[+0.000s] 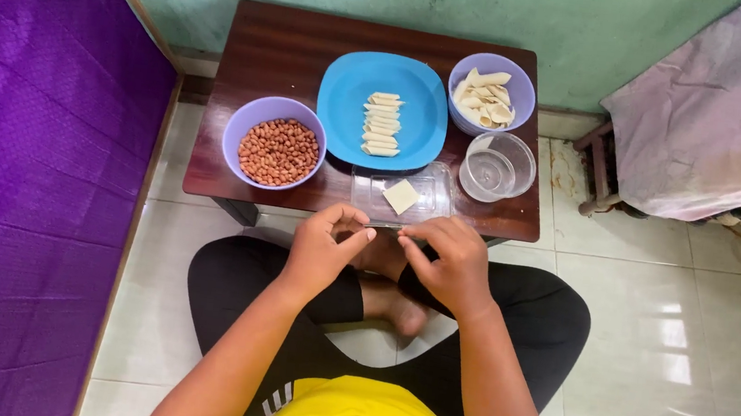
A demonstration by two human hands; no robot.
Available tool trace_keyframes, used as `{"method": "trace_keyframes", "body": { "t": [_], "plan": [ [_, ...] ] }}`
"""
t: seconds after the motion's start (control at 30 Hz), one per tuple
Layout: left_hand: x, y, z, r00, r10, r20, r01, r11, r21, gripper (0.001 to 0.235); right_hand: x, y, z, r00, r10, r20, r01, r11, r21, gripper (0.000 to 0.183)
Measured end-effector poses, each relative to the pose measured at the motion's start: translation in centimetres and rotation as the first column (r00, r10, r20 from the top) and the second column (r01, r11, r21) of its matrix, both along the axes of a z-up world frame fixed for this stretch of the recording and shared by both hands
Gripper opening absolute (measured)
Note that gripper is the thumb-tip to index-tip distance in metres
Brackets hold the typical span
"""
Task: The person sits on the floor and prepares dumplings by hand. They take a square wrapper, place a peanut in the center, fold it into a triangular shape, and seal the edges using water from a small container. The finished dumplings are placed on a blue plate.
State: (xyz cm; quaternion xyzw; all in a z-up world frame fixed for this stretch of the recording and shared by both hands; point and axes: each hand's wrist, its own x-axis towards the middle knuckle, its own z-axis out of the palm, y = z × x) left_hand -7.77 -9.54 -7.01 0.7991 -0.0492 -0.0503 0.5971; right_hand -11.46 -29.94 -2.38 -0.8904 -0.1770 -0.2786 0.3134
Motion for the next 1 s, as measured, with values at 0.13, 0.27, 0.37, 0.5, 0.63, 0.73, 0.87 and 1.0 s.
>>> {"method": "trace_keyframes", "body": {
  "t": [0.13,0.27,0.37,0.5,0.63,0.73,0.87,1.0],
  "plan": [
    [0.9,-0.8,-1.1,0.981,0.01,0.193,-0.032,0.993,0.113,0.016,0.2,-1.3,-0.3,0.999,-0.032,-0.021,0.033,0.999,0.019,0.01],
    [1.9,-2.0,-1.6,0.908,-0.015,0.419,-0.084,0.973,0.216,0.02,0.6,-2.1,-0.5,0.998,-0.042,-0.043,0.044,0.997,0.055,0.011],
    [2.5,-2.7,-2.2,0.854,-0.058,0.516,-0.075,0.97,0.232,0.023,1.1,-2.5,-1.2,0.999,-0.04,-0.031,0.043,0.995,0.088,0.012],
    [3.0,-4.1,-2.0,0.823,-0.102,0.558,-0.023,0.977,0.213,0.026,2.3,-3.4,-2.1,1.0,-0.025,-0.004,0.025,0.995,0.098,0.014],
    [3.3,-4.6,-1.0,0.826,-0.119,0.551,0.005,0.979,0.204,0.028,3.3,-3.3,-2.3,1.0,-0.029,-0.001,0.029,0.992,0.124,0.015],
    [3.7,-4.4,-2.0,0.798,-0.145,0.585,-0.019,0.964,0.264,0.03,3.8,-3.4,-3.7,0.998,-0.044,-0.039,0.047,0.994,0.1,0.013],
    [4.3,-4.0,-2.7,0.784,-0.171,0.597,-0.055,0.938,0.341,0.033,4.7,-3.4,-4.8,0.994,-0.063,-0.085,0.068,0.996,0.056,0.013],
    [4.2,-4.2,-2.0,0.762,-0.235,0.604,-0.062,0.901,0.428,0.03,5.1,-3.2,-5.2,0.987,-0.092,-0.134,0.097,0.995,0.035,0.011]
  ]
}}
